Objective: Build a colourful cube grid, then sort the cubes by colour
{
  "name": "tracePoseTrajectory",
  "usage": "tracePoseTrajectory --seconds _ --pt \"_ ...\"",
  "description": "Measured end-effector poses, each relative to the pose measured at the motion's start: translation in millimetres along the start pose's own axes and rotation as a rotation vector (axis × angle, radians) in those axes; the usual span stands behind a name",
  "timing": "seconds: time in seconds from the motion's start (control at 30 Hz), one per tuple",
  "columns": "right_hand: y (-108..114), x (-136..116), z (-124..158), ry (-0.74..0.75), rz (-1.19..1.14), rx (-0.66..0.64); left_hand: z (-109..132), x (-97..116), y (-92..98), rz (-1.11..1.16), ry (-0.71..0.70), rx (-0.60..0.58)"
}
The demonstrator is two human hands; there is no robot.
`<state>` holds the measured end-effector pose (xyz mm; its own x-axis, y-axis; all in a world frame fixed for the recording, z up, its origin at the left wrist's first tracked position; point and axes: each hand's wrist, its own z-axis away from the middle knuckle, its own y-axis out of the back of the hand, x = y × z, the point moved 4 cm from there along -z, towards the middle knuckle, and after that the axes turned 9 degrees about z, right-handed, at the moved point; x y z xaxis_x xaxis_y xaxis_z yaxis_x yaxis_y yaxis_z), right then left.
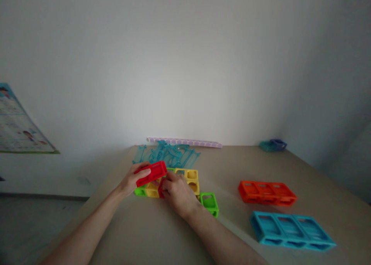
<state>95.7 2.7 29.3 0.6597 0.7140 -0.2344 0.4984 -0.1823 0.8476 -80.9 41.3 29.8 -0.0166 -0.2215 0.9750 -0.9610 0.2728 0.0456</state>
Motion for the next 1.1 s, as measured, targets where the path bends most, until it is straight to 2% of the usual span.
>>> tracePoseTrajectory --seconds 0.43,0.83,1.1 --pt "4.8 -0.6 -0.3 0.032 -0.071 -0.003 -0.2 -0.5 -1.4 0.014 -0.007 0.0" --pt "2.0 1.1 0.1 0.021 -0.135 0.012 -0.9 -6.0 0.7 0.088 -0.006 0.065" --pt "4.5 0.8 -0.2 0.01 -0.2 0.011 0.1 -0.3 -1.4 0.065 -0.005 0.047"
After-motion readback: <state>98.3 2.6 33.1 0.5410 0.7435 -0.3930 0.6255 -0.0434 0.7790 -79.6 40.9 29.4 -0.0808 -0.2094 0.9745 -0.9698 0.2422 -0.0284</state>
